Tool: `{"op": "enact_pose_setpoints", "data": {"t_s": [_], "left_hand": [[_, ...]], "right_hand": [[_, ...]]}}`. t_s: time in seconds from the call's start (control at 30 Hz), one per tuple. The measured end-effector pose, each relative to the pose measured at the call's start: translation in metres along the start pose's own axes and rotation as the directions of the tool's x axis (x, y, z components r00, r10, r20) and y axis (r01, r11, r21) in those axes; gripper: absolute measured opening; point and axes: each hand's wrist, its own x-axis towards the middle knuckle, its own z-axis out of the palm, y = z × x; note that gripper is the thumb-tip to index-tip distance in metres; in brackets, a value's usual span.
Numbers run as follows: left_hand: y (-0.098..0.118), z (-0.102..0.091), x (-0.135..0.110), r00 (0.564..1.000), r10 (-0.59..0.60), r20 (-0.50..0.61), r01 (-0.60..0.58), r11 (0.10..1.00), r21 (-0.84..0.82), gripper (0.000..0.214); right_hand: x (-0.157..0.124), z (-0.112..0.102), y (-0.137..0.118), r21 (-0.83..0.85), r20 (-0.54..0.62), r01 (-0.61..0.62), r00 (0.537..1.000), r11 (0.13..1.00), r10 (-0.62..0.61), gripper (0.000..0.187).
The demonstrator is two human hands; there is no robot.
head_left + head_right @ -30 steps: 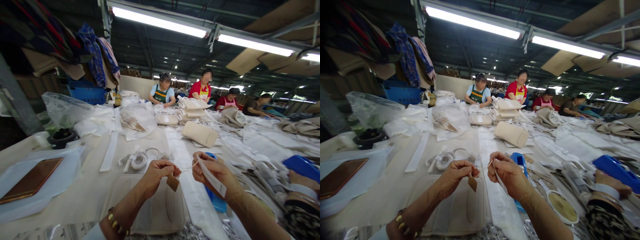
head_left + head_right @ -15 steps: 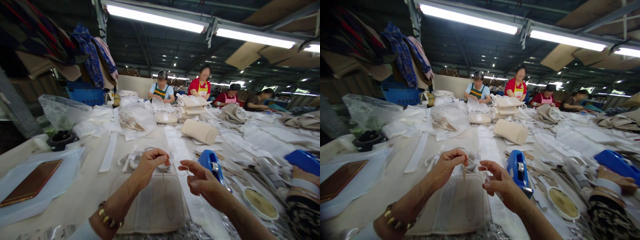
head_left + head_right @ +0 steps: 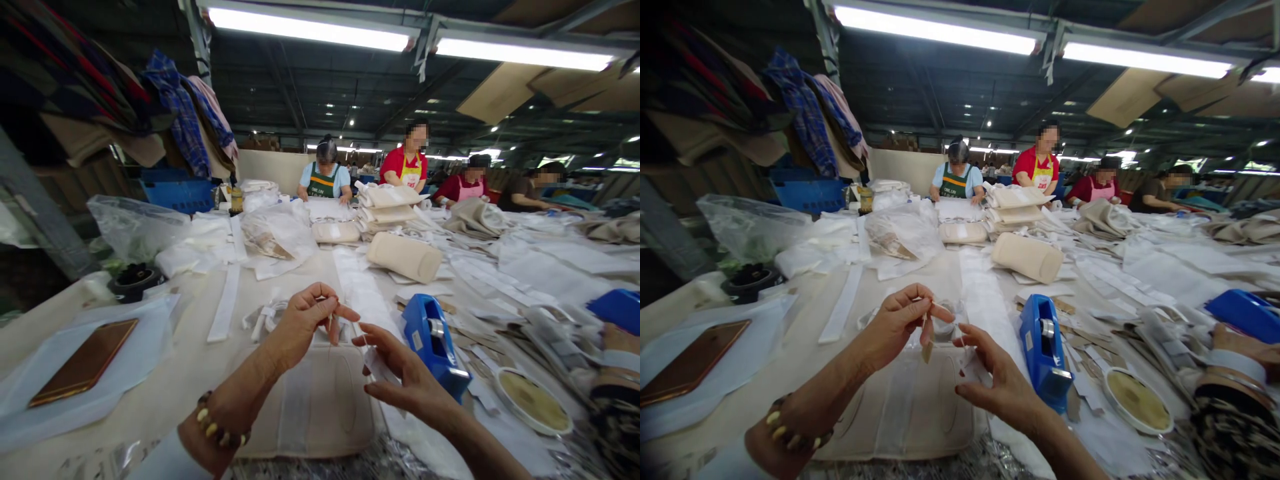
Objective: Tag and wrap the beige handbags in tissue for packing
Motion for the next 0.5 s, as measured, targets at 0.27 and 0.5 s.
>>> {"op": "enact_pose_setpoints", "data": {"t_s": [0.27,0.5], "left_hand": [[0.004,0.014,-0.001,0.994,-0.053,0.099,0.062,0.994,-0.091,0.021],[0.004,0.021,0.002,0.998,-0.050,0.042,0.053,0.994,-0.096,0.022]], "right_hand": [[0.009,0.020,0.002,0.180,0.032,0.155,0.986,0.971,-0.163,0.076],[0.019,0.039,0.004,0.204,0.012,0.223,0.973,0.953,-0.230,0.071]]}}
